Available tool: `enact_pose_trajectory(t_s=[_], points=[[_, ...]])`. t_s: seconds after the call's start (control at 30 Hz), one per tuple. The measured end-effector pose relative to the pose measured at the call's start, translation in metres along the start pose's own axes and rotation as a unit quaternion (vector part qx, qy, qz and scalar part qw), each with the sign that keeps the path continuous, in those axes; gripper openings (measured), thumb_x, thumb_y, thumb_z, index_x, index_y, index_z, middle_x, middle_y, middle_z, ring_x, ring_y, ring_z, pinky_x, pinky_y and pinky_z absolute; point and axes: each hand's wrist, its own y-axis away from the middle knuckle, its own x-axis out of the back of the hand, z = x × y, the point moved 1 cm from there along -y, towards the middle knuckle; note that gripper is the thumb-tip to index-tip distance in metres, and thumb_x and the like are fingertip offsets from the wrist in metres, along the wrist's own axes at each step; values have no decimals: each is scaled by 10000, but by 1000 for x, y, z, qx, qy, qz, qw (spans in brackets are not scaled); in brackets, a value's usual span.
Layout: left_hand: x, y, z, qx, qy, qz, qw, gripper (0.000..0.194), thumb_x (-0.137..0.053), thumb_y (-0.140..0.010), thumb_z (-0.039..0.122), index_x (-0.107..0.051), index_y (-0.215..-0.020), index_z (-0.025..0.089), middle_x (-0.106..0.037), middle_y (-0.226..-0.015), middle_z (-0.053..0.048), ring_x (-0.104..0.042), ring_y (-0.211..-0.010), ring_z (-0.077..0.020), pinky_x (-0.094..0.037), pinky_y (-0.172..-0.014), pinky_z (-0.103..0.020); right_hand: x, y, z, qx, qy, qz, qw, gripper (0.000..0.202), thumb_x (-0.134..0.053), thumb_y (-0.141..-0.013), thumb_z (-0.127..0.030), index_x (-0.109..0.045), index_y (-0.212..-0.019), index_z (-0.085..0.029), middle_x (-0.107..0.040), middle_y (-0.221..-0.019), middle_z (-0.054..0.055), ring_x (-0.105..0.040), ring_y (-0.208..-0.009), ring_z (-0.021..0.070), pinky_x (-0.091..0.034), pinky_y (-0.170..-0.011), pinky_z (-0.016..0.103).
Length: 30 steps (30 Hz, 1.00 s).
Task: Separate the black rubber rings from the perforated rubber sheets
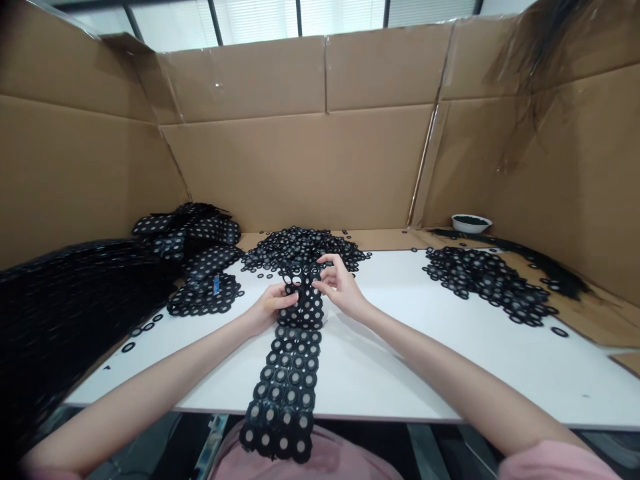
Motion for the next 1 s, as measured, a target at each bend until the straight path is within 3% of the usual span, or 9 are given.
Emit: enact_pose_trajectory(t_s=[0.17, 0.33, 0.43, 0.57, 0.7, 0.83, 1.0], points=[[-1, 1, 0, -2, 6, -53, 999, 414, -789, -642, 315, -674, -987, 116, -695, -951, -106, -633, -823, -199, -452, -777, -288, 3, 2, -2, 32, 65, -2, 997, 312, -584, -819, -348, -430, -1068, -239, -505, -822, -12, -525, -622, 111, -464, -606, 268], [-9, 4, 2, 1, -31, -43, 999, 391, -763, -672, 272, -671, -1026, 133, -690, -1015, -102, -629, -905, -225, -452, -854, -337, 7, 5, -12, 160, 268, 59, 948, 197, -586, -843, -346, -637, -1002, -241, -525, -1116, 92, -517, -998, 227, -443, -855, 389], [-10, 4, 1, -12, -57, -33, 998, 391, -752, -679, 283, -671, -1034, 140, -692, -1026, -95, -628, -925, -234, -447, -872, -350, 6, 5, -15, 187, 308, 35, 932, 212, -587, -852, -362, -673, -1009, -248, -599, -999, 82, -517, -949, 226, -418, -857, 398], [-10, 5, -1, -25, -140, -40, 989, 330, -718, -713, 307, -688, -985, 124, -700, -994, -88, -627, -920, -239, -447, -860, -339, 4, 4, -17, 145, 287, -39, 946, 219, -616, -827, -406, -710, -913, -229, -661, -777, 60, -523, -793, 208, -402, -772, 368], [-12, 8, 1, -46, -190, -55, 979, 307, -688, -742, 331, -694, -983, 140, -705, -990, -72, -626, -926, -242, -450, -852, -330, 5, 2, -18, 39, 187, -69, 979, 232, -624, -788, -420, -711, -781, -205, -668, -767, 52, -551, -773, 196, -397, -714, 322], [-16, 10, 3, -41, -221, -62, 973, 313, -683, -745, 354, -705, -976, 144, -712, -979, -71, -634, -911, -252, -457, -836, -331, 2, 2, -18, -68, 91, -71, 991, 263, -604, -711, -400, -626, -593, -166, -599, -646, 30, -517, -665, 168, -368, -617, 278], [-24, 14, 6, -64, -248, -73, 964, 345, -659, -763, 386, -700, -1009, 148, -706, -1019, -67, -622, -970, -270, -451, -868, -345, -1, 2, -25, -138, 36, -76, 987, 215, -554, -592, -326, -492, -464, -165, -452, -497, -12, -395, -547, 123, -296, -556, 262]])
